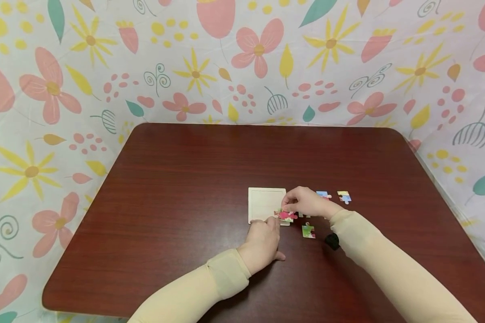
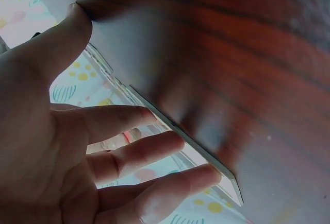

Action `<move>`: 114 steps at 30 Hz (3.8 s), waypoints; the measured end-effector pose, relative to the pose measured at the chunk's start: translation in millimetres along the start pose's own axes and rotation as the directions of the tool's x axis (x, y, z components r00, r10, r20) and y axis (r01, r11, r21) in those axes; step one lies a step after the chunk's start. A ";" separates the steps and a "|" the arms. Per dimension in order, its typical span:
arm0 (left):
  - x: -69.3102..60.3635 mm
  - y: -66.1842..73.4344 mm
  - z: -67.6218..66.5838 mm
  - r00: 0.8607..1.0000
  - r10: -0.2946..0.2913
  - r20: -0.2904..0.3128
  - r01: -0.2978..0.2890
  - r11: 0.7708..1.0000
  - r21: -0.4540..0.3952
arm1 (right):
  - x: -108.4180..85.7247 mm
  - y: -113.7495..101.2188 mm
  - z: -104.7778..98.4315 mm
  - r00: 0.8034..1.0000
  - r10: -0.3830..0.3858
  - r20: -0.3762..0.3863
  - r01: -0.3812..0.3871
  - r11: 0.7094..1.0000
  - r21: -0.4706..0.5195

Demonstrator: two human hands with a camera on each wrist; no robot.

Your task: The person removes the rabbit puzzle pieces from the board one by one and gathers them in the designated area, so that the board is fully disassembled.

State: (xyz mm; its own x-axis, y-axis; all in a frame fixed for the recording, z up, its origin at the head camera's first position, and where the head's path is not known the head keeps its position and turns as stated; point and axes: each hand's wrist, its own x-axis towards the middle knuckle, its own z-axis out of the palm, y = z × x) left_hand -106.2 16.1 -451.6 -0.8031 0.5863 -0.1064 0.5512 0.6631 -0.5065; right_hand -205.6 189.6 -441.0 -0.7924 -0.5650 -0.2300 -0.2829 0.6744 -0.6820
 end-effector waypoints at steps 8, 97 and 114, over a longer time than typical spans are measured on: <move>0.0 -0.1 -0.9 1.000 0.004 0.010 -0.004 1.000 0.005 | -13.6 6.3 -4.3 1.000 -0.006 -0.013 0.006 1.000 -0.020; 0.3 -1.3 2.1 1.000 0.014 0.003 -0.014 1.000 -0.012 | -19.2 -1.3 19.0 0.960 -0.155 -0.234 0.041 0.902 -0.430; -0.6 -0.1 0.1 0.999 0.012 -0.035 -0.011 0.999 0.030 | -8.5 -9.9 29.2 0.952 -0.223 -0.210 0.064 0.815 -0.576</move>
State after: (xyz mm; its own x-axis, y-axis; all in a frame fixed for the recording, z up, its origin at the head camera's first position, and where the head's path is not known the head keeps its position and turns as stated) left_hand -105.8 15.6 -451.6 -0.7878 0.6103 -0.0824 0.5531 0.6423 -0.5307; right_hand -180.2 173.8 -452.6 -0.8047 -0.5884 0.0786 -0.5924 0.7874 -0.1704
